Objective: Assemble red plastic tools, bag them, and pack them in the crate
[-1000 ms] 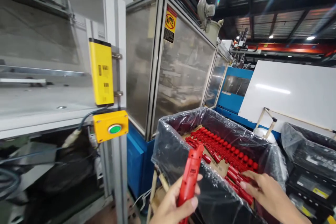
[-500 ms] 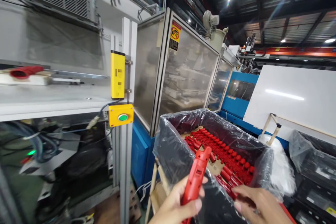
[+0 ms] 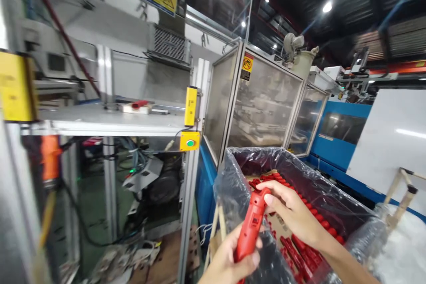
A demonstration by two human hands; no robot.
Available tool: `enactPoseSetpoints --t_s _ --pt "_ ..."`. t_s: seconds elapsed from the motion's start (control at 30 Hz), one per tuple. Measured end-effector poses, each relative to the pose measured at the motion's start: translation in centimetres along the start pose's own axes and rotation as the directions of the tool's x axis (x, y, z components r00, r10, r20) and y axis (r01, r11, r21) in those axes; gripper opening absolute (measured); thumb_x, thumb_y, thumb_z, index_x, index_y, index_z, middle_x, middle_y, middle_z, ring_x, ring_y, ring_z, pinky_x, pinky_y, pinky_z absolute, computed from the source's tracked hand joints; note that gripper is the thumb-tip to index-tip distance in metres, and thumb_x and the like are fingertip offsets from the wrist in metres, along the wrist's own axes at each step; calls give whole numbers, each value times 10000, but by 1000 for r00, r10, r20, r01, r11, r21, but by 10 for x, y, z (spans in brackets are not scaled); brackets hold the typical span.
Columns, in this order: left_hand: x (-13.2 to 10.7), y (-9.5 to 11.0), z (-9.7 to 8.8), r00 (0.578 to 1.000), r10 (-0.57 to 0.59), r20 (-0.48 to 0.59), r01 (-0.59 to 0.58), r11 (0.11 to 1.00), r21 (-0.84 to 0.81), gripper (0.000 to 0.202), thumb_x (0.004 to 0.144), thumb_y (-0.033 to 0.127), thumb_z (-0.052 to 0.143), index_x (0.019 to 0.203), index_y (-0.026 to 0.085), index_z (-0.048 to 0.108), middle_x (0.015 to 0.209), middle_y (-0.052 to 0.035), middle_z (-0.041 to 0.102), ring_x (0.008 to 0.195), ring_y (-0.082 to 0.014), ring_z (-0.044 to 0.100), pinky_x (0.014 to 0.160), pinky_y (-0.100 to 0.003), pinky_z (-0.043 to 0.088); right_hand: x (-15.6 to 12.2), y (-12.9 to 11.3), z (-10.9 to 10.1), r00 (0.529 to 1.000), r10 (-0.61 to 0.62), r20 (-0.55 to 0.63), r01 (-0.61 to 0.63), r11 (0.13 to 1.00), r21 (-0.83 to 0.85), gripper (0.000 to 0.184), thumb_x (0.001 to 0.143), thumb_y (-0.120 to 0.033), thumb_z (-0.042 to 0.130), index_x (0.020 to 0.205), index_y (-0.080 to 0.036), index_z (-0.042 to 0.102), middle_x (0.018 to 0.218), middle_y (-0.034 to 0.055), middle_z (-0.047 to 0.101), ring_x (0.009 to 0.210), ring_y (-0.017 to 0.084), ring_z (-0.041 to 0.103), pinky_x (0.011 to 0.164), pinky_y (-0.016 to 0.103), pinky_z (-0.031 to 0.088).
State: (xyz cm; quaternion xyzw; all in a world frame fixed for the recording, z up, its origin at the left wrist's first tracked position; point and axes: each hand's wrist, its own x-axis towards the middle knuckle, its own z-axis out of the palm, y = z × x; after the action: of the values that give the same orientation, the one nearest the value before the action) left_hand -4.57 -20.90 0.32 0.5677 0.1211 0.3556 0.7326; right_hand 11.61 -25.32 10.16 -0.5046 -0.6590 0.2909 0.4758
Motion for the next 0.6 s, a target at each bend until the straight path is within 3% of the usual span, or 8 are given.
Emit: enactPoseSetpoints --t_s 0.23,0.6 --pt "-14 1 6 993 10 -114 -11 1000 -11 567 607 496 862 1078 233 685 844 10 569 628 -95 416 605 -251 312 10 6 1 992 -43 121 38 998 47 321 931 -483 531 1083 -216 623 1023 33 671 950 190 652 795 343 579" --pt "-20 2 11 995 -4 -100 -5 995 -95 548 604 437 881 1074 230 690 831 9 585 600 -82 438 593 -248 312 11 1 2 989 -49 136 47 999 20 349 915 -495 554 1092 -209 647 1045 36 670 928 176 657 738 295 584"
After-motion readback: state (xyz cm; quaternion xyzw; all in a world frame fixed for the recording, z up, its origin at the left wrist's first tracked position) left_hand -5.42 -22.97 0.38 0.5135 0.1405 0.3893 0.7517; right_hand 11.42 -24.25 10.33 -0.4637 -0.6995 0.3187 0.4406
